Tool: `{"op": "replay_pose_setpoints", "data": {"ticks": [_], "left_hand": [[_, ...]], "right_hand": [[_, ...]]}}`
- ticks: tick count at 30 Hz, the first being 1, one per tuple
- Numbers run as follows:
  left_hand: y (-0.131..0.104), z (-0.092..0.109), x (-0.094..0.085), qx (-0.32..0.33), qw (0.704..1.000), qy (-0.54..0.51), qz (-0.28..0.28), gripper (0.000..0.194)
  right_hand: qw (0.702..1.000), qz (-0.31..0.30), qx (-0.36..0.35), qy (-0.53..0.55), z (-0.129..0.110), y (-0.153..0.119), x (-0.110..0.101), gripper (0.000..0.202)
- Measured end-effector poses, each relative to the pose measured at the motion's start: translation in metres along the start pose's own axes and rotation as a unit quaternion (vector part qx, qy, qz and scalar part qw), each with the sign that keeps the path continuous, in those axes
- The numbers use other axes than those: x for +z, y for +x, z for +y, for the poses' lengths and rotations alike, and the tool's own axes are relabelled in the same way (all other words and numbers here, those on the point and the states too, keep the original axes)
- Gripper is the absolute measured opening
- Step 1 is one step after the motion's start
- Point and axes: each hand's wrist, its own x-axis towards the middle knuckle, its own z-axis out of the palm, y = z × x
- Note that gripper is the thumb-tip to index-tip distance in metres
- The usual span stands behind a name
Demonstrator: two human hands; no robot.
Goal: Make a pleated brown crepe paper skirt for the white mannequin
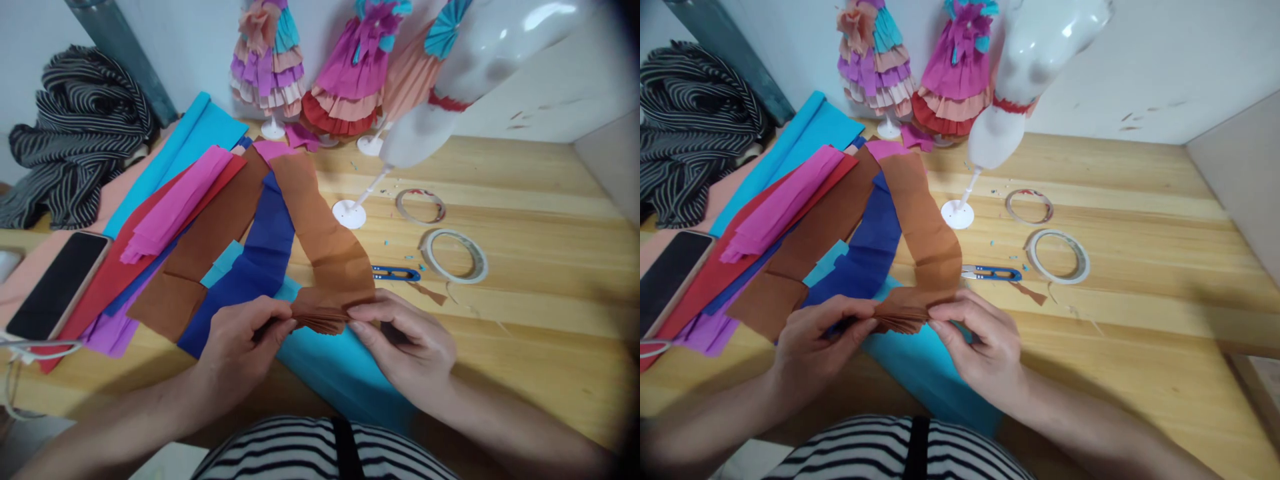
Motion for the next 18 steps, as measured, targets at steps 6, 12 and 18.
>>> {"op": "replay_pose_setpoints", "data": {"ticks": [6, 12, 18], "left_hand": [[0.0004, 0.0014, -0.0012, 0.052, 0.998, -0.011, 0.023, 0.009], [0.0012, 0.0015, -0.0016, 0.067, 0.997, -0.017, 0.022, 0.011], [0.0032, 0.0020, 0.0002, 0.076, 0.997, -0.009, 0.029, 0.012]], "right_hand": [[1.000, 0.012, 0.008, 0.009, -0.0006, -0.0001, -0.0005, 0.019], [0.999, 0.010, 0.032, 0.016, 0.0005, -0.0017, -0.0002, 0.019], [0.997, 0.008, 0.053, 0.056, 0.0010, 0.0002, 0.0005, 0.018]]}}
